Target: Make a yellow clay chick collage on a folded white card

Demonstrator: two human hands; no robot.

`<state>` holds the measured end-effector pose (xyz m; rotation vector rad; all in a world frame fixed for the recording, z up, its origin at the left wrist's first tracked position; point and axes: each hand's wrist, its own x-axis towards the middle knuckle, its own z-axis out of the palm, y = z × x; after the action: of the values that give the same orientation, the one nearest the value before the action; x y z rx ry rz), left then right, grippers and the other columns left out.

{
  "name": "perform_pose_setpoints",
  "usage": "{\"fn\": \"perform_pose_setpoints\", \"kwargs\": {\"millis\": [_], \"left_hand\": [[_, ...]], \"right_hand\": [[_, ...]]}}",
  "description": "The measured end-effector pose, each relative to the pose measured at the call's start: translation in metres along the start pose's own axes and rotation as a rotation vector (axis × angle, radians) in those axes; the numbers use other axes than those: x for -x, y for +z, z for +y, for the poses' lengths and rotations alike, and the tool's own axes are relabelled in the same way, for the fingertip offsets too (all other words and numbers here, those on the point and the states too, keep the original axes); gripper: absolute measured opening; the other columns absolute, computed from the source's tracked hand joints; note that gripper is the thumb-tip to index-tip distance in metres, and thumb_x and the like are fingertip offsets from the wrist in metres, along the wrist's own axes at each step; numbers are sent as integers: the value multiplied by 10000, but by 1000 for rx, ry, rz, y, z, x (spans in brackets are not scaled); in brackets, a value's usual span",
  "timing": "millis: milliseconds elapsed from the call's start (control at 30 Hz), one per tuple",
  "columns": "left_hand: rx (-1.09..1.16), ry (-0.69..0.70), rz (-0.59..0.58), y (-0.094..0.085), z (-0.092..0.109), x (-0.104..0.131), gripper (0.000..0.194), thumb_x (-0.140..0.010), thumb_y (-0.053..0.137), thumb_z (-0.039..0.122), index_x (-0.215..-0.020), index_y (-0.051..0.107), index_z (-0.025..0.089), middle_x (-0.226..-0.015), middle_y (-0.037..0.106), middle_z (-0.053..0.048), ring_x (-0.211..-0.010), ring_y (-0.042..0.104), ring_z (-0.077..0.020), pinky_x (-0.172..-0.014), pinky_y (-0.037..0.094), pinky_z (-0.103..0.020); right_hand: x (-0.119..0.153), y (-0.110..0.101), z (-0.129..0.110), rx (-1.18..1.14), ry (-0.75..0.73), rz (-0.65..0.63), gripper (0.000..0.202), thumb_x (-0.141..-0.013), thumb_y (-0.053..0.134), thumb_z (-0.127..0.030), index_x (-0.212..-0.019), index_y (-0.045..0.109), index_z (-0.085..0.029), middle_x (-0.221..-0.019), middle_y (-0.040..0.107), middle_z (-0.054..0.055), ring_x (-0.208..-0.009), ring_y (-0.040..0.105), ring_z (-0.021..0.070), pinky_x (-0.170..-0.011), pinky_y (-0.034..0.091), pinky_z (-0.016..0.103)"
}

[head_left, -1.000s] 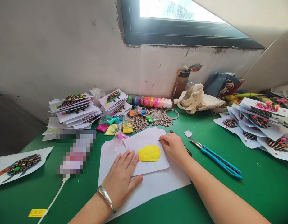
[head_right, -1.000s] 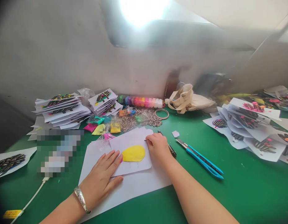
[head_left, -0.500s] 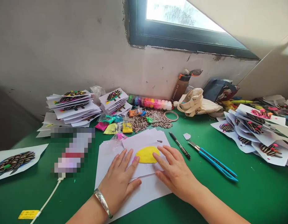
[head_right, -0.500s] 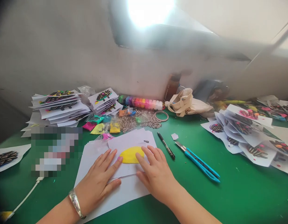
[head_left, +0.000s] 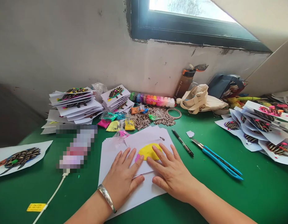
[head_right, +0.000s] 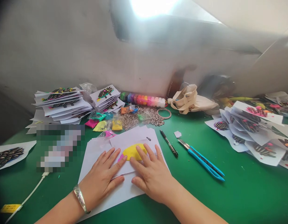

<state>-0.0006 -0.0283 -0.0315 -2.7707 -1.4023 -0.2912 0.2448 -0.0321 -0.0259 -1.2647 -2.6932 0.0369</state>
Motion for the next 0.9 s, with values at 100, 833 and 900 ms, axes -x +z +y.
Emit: {"fn": "perform_pose_setpoints", "kwargs": {"millis": [100, 833, 900], "left_hand": [[-12, 3, 2, 0, 0, 0, 529, -899, 410, 528, -1385, 396, 317, -1447, 404, -80, -1329, 322, -325, -1041, 302, -524], [-41, -11, 14, 2, 2, 0, 642, -897, 352, 576, -1393, 391, 170, -1423, 437, -104, -1332, 331, -293, -1072, 272, -474], [-38, -18, 3, 1, 2, 0, 649, -901, 339, 575, -1399, 381, 162, -1427, 429, -109, -1337, 324, -291, -1074, 272, -474]], "right_hand": [[-3, -5, -2, -3, 2, -6, 557, -907, 374, -555, -1424, 297, -363, -1522, 233, 47, -1386, 155, 353, -1070, 101, 633], [-16, 1, -7, -36, 5, -6, 609, -904, 348, -581, -1440, 281, -299, -1521, 230, 74, -1386, 137, 357, -1058, 83, 651], [-16, 0, -8, -43, -4, -20, 599, -905, 342, -584, -1434, 292, -307, -1512, 260, 57, -1385, 144, 351, -1063, 78, 648]]}}
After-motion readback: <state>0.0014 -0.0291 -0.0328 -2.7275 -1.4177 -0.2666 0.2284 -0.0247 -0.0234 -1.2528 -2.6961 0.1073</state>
